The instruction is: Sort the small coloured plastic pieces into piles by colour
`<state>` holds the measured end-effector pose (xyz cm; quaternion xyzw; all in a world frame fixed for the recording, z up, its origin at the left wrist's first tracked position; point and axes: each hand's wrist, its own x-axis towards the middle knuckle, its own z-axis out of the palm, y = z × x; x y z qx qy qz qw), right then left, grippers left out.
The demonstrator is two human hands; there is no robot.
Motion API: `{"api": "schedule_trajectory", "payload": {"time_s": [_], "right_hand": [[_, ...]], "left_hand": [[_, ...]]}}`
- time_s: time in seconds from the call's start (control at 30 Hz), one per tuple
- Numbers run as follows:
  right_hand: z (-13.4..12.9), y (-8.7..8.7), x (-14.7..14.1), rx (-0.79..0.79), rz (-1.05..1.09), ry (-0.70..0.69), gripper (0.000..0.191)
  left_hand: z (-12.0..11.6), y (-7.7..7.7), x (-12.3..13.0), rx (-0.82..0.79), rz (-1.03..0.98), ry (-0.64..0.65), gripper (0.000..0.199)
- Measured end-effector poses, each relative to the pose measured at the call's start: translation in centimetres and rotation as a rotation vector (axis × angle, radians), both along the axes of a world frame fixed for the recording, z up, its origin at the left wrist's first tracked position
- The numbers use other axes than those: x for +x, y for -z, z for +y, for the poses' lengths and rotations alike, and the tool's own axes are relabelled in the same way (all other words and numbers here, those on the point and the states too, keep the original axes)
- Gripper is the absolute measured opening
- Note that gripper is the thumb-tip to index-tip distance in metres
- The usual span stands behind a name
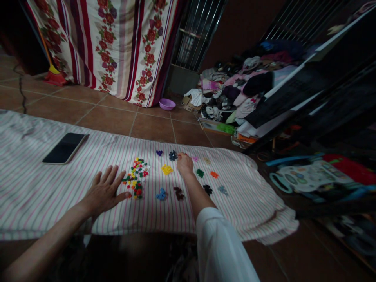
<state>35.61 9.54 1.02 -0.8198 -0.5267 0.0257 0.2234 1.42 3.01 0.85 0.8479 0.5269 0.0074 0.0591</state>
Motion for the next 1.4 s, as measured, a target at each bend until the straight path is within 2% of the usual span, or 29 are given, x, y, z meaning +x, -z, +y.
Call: {"api": "schedule_trajectory", "payload": {"time_s": [0.33, 0.63, 0.7, 0.83, 1.1, 1.2, 1.4], "right_hand": [[-1.3, -0.7, 0.5, 0.094, 0.018, -0.028, 0.035], [-4.2, -3.4, 1.6, 0.248, 0.102, 0.085, 0.038], [-4.9, -3.9, 1.0, 0.277, 0.137, 0.032, 0.036], [-6.2, -4.5, -2.2, 0.283, 0.209, -0.179, 0.029], [-9.0, -3.7, -10.8, 0.084, 0.202, -0.633, 0.018], [-9.6, -2.9, -12.2, 0.017, 0.125, -0.712, 0.018], [-9.9, -1.8, -12.8, -0.002, 0.038, -0.779, 0.021]], "left_hand": [[0.0, -0.1, -0.1, -0.004, -0.009, 0.000, 0.085], [0.1, -0.4, -0.4, -0.044, -0.008, 0.007, 0.073], [-0.1, -0.6, -0.4, -0.055, 0.002, 0.007, 0.067], [-0.2, -1.0, -0.6, -0.052, 0.006, 0.009, 0.057], [0.0, -0.7, -1.7, -0.007, -0.068, 0.040, 0.050], [-0.3, -0.5, -1.8, 0.017, -0.054, -0.012, 0.050], [-0.7, -0.5, -1.9, 0.023, -0.049, -0.069, 0.054]]}}
